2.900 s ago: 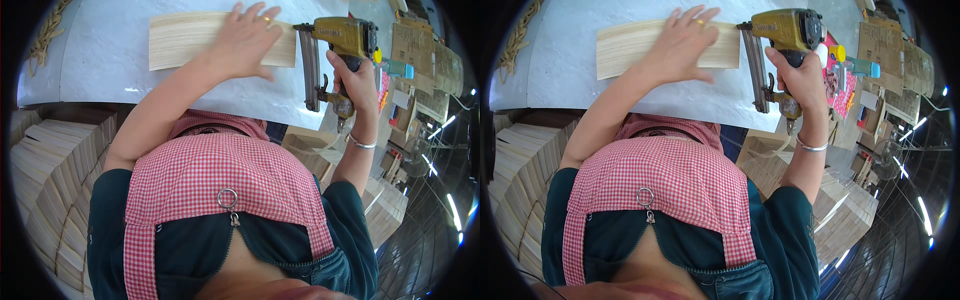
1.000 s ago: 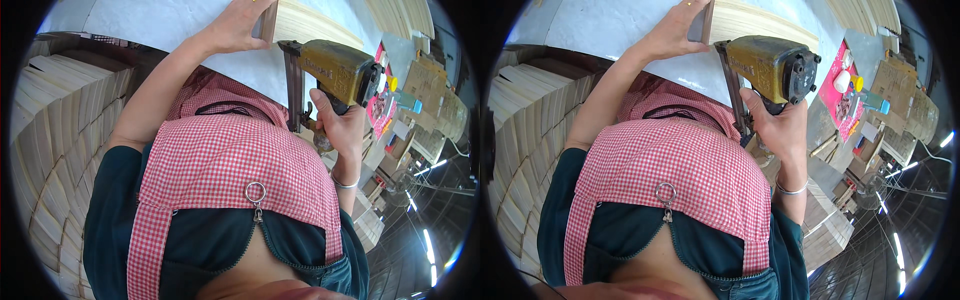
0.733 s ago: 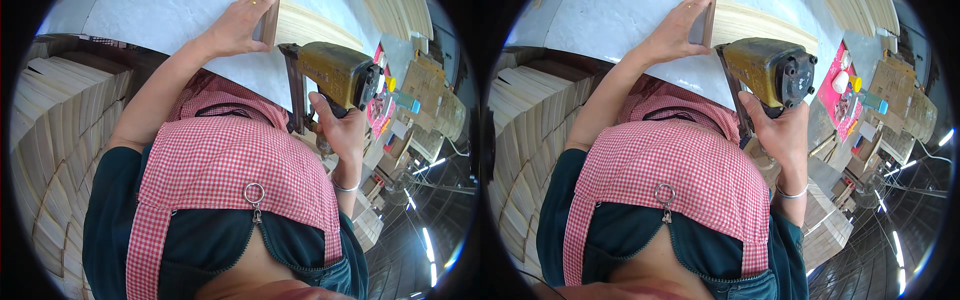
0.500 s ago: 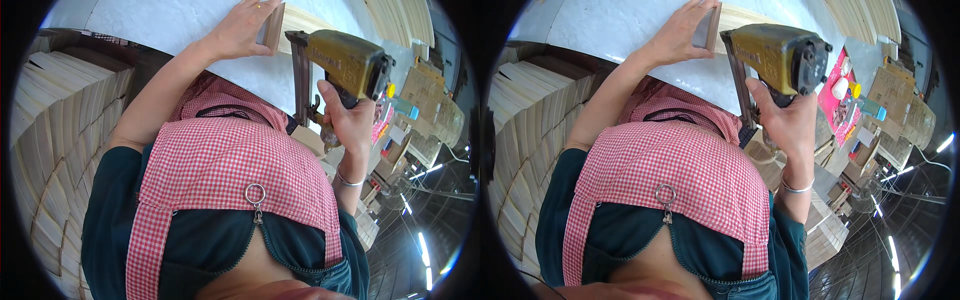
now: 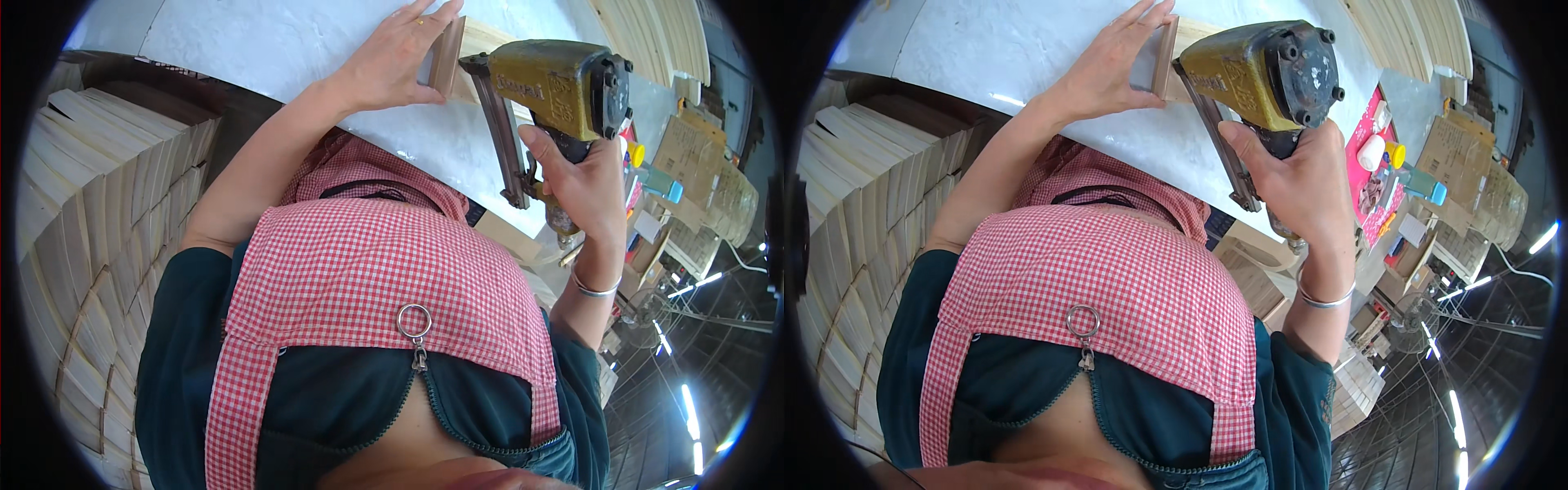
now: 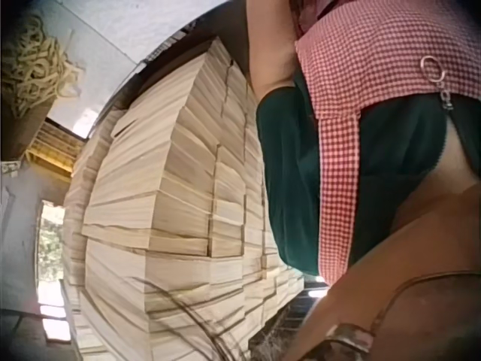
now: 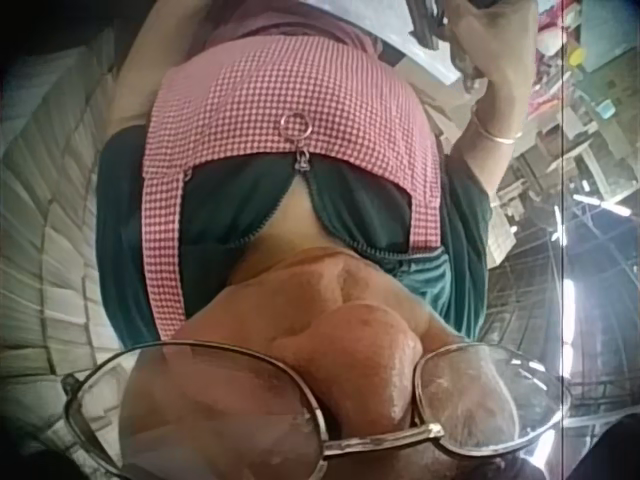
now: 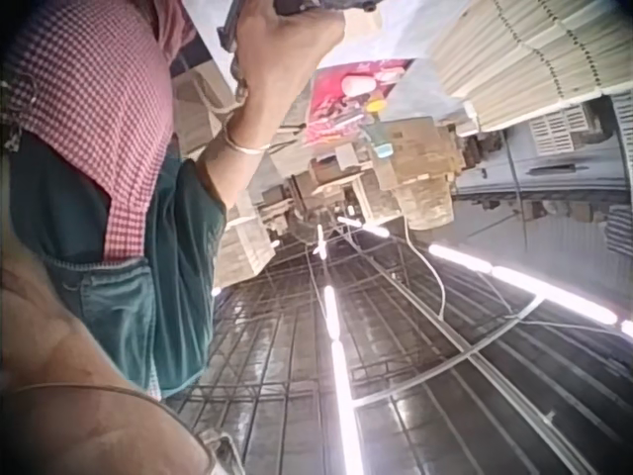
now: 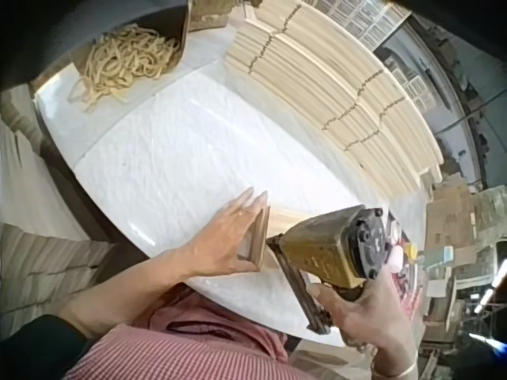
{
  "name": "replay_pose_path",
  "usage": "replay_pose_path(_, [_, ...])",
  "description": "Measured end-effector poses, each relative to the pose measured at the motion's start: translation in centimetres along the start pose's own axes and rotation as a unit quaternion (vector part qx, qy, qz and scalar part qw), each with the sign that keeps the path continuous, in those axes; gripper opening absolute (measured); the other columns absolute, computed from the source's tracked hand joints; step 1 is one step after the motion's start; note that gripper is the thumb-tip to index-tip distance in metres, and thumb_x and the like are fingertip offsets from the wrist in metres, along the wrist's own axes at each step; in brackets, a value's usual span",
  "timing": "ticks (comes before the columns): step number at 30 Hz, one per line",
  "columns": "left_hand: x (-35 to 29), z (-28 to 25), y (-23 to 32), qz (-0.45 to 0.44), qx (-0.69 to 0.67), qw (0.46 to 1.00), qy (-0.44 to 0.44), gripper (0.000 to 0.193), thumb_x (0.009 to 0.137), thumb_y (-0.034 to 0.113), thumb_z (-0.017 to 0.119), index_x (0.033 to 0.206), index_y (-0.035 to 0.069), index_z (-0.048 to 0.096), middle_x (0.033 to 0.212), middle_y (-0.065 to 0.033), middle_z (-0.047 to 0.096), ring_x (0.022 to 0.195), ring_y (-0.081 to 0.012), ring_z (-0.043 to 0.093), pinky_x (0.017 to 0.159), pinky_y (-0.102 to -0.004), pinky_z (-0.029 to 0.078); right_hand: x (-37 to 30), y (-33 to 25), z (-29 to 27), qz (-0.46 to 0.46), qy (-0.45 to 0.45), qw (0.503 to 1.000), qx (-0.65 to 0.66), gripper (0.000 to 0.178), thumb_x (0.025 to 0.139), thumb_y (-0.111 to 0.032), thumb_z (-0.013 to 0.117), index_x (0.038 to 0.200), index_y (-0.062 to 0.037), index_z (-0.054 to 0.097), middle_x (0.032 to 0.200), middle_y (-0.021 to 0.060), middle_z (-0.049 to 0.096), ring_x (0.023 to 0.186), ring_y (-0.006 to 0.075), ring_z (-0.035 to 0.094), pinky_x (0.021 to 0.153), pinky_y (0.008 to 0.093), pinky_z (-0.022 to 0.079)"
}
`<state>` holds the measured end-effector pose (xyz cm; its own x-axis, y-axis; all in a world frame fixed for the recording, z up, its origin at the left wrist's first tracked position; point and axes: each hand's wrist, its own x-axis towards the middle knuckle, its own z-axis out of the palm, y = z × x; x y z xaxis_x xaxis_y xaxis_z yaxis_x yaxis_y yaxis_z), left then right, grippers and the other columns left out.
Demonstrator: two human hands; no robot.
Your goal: Assembling wooden boxes and frames using glue and a pneumatic staple gun on a production line.
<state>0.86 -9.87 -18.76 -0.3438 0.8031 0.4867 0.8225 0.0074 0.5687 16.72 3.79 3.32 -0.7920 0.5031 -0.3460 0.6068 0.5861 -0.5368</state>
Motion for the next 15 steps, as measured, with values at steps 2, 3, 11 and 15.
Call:
replay_pose_path(2, [0.5,-1.0,0.6,-0.061,-0.041,0.994,-0.08,0.118,0.079,0.05,0.08,0.158,-0.008,0.015,0.163,-0.029,0.02,0.154,-0.0438,0.015,0.126,-0.049,0.017,0.7,0.3,-0.6,-0.035,-0.008,0.999,0.002,0.031,0.087,-0.018,0.08,0.101,0.0072,0.07,0.07,0.0098,0.07,0.047,0.0145,0.057,0.043,0.0246,0.043])
replay_pose_path(3, [0.4,-0.6,0.2,-0.063,-0.038,0.994,-0.077,0.118,0.079,0.05,0.08,0.158,-0.008,0.015,0.163,-0.029,0.02,0.154,-0.0438,0.015,0.126,-0.049,0.017,1.1,0.1,-0.7,-0.04,-0.01,0.999,0.002,0.031,0.087,-0.018,0.08,0.101,0.0072,0.07,0.07,0.0098,0.07,0.047,0.0145,0.057,0.043,0.0246,0.043])
replay_pose_path(11, [-0.4,0.6,0.6,-0.053,0.014,0.998,0.034,0.105,0.064,0.027,0.09,0.152,0.006,0.035,0.162,-0.0132,0.033,0.152,-0.0324,0.026,0.124,-0.0455,0.026,4.4,-0.1,-2.2,0.01,0.004,0.999,-0.033,0.035,0.088,-0.026,0.08,0.096,0.0069,0.069,0.061,0.0092,0.065,0.042,0.0136,0.056,0.038,0.0232,0.041])
replay_pose_path(15, [-0.5,0.2,0.9,-0.094,-0.043,0.995,0.01,0.117,0.06,0.02,0.094,0.157,0.01,0.028,0.164,-0.007,0.034,0.154,-0.0273,0.025,0.125,-0.0444,0.026,5.1,0.3,-2.5,0.007,-0.011,0.999,-0.039,0.036,0.089,-0.028,0.08,0.094,0.0064,0.07,0.058,0.008,0.062,0.041,0.0128,0.055,0.038,0.0228,0.04])
